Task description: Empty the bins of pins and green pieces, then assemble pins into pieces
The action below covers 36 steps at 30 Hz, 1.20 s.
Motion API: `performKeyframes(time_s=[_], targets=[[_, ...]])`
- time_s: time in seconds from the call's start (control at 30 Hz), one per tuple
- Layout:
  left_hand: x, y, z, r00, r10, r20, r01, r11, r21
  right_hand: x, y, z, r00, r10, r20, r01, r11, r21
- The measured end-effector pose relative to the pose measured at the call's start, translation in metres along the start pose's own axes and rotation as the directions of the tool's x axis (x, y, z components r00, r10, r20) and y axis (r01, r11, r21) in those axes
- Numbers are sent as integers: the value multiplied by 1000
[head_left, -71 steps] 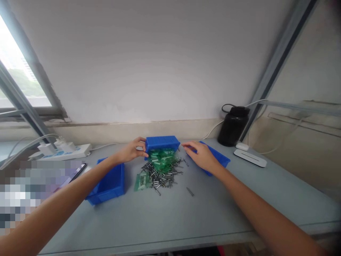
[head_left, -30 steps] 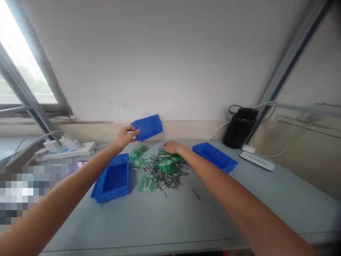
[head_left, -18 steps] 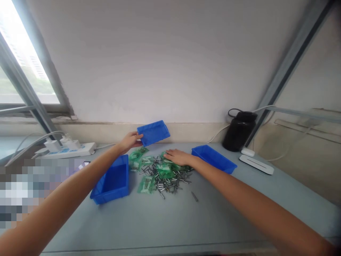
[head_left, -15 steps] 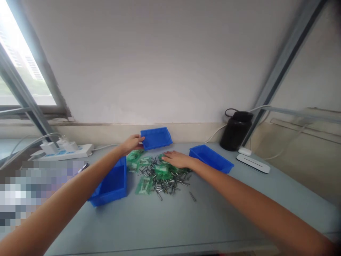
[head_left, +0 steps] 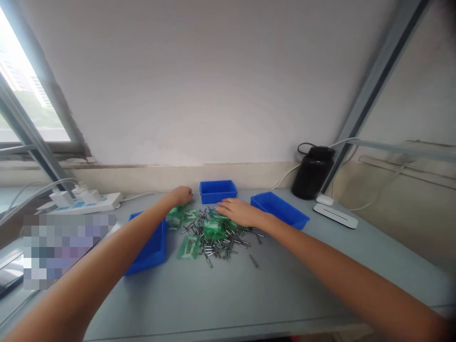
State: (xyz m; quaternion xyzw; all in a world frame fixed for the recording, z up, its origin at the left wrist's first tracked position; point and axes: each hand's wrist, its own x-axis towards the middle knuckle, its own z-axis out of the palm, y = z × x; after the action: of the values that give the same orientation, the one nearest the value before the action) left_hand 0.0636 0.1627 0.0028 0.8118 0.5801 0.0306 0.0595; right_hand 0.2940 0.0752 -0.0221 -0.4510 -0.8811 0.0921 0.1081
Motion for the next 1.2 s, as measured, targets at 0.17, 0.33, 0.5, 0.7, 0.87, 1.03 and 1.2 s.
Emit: performKeyframes(time_s=[0.17,0.33,0.5,0.7,0.87,1.03,1.2], targets=[[-27,-8,6,981,90,169,-100,994,50,-32,25,-29,976,141,-167,-151,987,-49],[-35,11,12,978,118,171,-124,992,25,-67,52,-29,941,297,-164,-312,948,-72],[-47,37,14,985,113,134,-109,994,-31,-75,55,-17,895,403,-191,-418,908,-40],[-79,54,-7,985,159,61,-151,981,-121,-65,55,-17,834,473,-285,-490,871,10],[-114,20,-50,987,148,-68,-158,973,-170,-43,61,-19,866,430,-255,-441,897,14],[-177,-15,-32,983,-49,-178,32,995,-99,-22,57,-17,898,392,-198,-392,919,40],[-221,-13,24,965,8,-261,22,994,110,-22,43,-14,900,392,-190,-393,919,35]])
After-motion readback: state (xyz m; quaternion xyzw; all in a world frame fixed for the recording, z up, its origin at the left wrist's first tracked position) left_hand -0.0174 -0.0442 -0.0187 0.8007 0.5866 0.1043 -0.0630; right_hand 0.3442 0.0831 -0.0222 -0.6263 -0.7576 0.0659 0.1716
